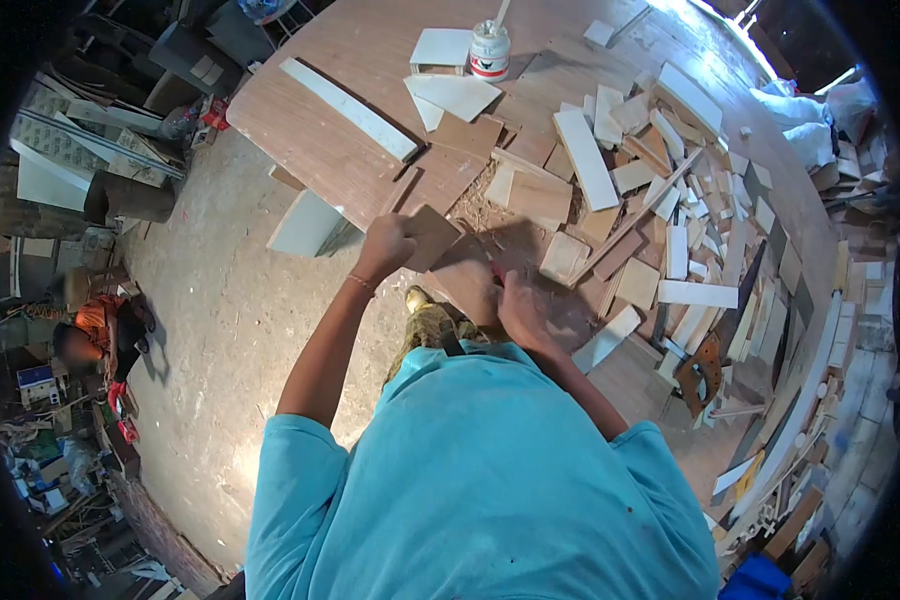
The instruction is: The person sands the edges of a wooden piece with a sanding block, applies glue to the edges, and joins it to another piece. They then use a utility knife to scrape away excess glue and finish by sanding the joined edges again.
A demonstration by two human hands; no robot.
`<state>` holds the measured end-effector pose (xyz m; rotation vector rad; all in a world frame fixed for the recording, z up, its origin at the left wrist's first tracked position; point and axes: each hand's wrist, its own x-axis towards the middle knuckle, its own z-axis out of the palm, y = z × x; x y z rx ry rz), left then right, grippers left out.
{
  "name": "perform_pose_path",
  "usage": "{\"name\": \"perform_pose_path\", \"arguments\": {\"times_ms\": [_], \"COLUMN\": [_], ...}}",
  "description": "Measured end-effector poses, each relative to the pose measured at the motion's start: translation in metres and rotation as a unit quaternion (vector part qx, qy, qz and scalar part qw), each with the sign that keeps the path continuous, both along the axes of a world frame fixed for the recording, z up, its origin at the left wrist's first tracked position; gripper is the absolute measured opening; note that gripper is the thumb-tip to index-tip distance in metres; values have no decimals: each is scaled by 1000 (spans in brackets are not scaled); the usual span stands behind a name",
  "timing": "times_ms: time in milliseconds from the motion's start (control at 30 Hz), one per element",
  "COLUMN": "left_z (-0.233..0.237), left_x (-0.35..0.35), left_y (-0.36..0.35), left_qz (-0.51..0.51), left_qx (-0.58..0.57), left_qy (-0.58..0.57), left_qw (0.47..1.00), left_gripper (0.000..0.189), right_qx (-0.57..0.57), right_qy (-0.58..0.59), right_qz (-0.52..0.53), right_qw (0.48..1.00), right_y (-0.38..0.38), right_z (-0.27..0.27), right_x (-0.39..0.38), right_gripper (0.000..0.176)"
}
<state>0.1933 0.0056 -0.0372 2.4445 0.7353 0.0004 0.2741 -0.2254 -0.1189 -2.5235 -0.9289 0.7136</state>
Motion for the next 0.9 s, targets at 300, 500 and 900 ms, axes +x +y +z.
{"name": "perform_pose_path", "arguments": {"times_ms": [300, 500, 900], "left_z": [-14, -50, -51], "left_x": [-23, -51, -92], "left_y": [-22, -27, -44], "left_qz": [221, 285, 328], "left_qx": [-590, -618, -383], "left_qy": [-214, -242, -311], "left_qw": [747, 692, 805], "left_gripper": [32, 46, 24], "right_qx": [29, 93, -16], "right_qy": [-280, -296, -102], "right_qz": [-111, -46, 76], "right_qw": [953, 949, 992], "right_y": [25, 33, 33], "right_z": [-1, -12, 19], "right_x": [116, 65, -21], "right_gripper": [41, 47, 86]}}
